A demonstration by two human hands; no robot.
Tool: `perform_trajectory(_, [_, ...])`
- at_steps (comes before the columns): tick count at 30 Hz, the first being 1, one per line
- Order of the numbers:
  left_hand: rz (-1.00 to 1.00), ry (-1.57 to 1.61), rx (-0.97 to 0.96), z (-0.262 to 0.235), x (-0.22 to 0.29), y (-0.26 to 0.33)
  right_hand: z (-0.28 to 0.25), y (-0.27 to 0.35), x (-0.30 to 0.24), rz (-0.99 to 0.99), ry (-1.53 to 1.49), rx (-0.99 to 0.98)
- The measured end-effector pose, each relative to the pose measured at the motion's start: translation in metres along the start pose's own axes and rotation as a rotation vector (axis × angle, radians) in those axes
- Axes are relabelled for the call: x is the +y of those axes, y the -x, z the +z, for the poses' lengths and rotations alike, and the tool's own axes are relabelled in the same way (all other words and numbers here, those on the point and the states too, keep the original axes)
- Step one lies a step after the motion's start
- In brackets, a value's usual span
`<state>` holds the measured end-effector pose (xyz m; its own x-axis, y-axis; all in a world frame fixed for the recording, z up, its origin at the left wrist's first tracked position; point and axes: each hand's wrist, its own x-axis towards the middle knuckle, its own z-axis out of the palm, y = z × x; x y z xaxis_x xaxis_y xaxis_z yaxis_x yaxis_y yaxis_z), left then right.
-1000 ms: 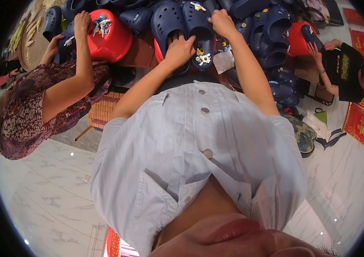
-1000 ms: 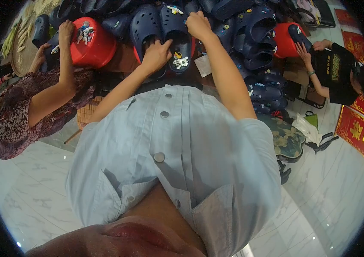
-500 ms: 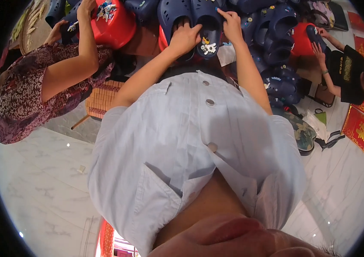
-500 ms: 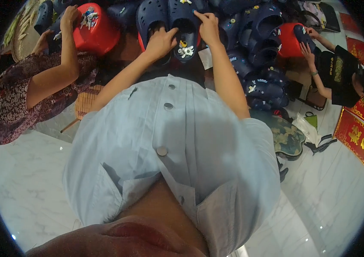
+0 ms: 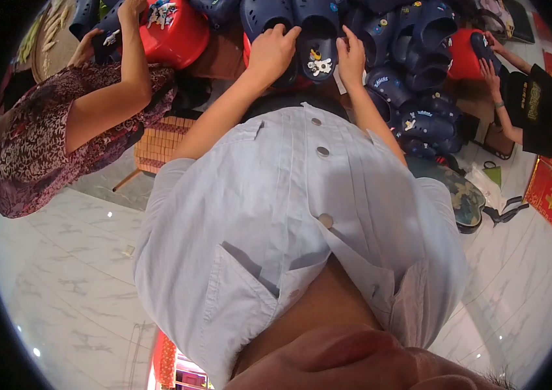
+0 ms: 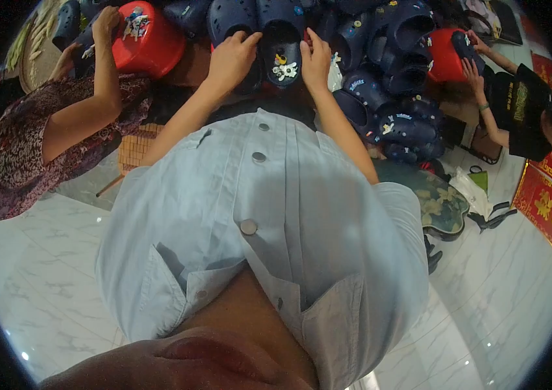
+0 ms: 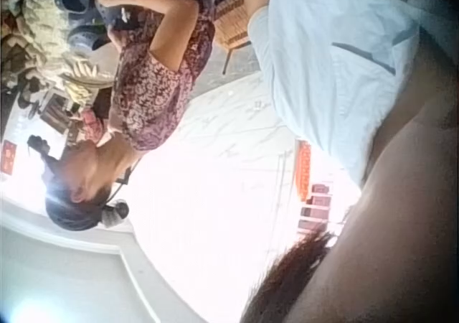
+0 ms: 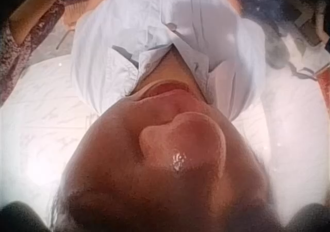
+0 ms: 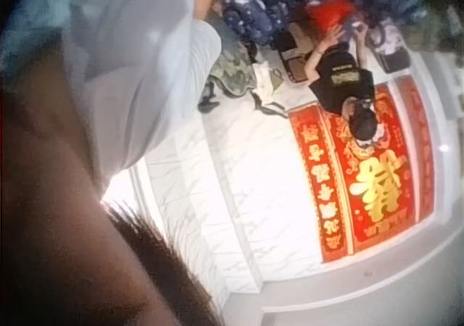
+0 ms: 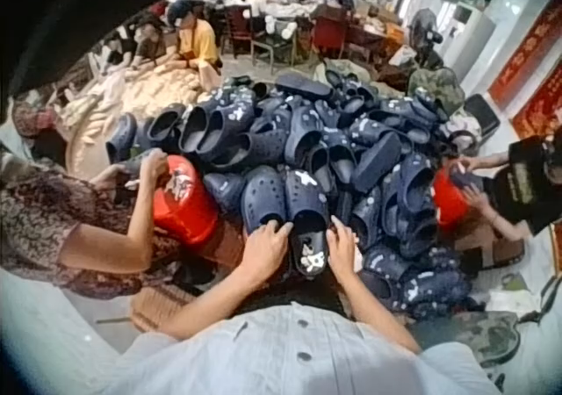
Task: Attaching decorative charms into the ventilation holes of blue clog-style shoes.
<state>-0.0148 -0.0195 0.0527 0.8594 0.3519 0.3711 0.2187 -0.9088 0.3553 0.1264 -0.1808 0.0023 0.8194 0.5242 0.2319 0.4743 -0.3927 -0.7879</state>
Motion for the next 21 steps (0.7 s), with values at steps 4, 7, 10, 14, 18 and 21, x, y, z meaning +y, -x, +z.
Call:
perform_trajectory(4, [0.062, 0.133, 0.026, -0.015, 0.004, -0.012, 0.007, 0.016, 0.01, 0.033, -0.023, 0.007])
perform_trajectory(7, [0.251, 0.159, -0.006, -0.004, 0.003, -0.016, 0.008, 0.017, 0.01, 0.038, -0.067, 0.012])
perform_trajectory(10, [0.343, 0.118, -0.135, 0.006, 0.008, -0.017, 0.007, 0.013, 0.009, 0.039, -0.063, 0.011])
perform_trajectory(14, [0.444, 0.03, -0.236, 0.018, 0.011, -0.025, 0.002, 0.01, 0.006, 0.016, -0.029, 0.018])
perform_trajectory(18, [0.458, -0.052, -0.319, 0.033, 0.011, -0.036, 0.004, 0.01, 0.007, -0.009, 0.009, 0.021])
perform_trajectory(21, [0.526, -0.242, -0.395, 0.044, 0.013, -0.038, 0.005, 0.007, 0.011, -0.054, 0.039, 0.019])
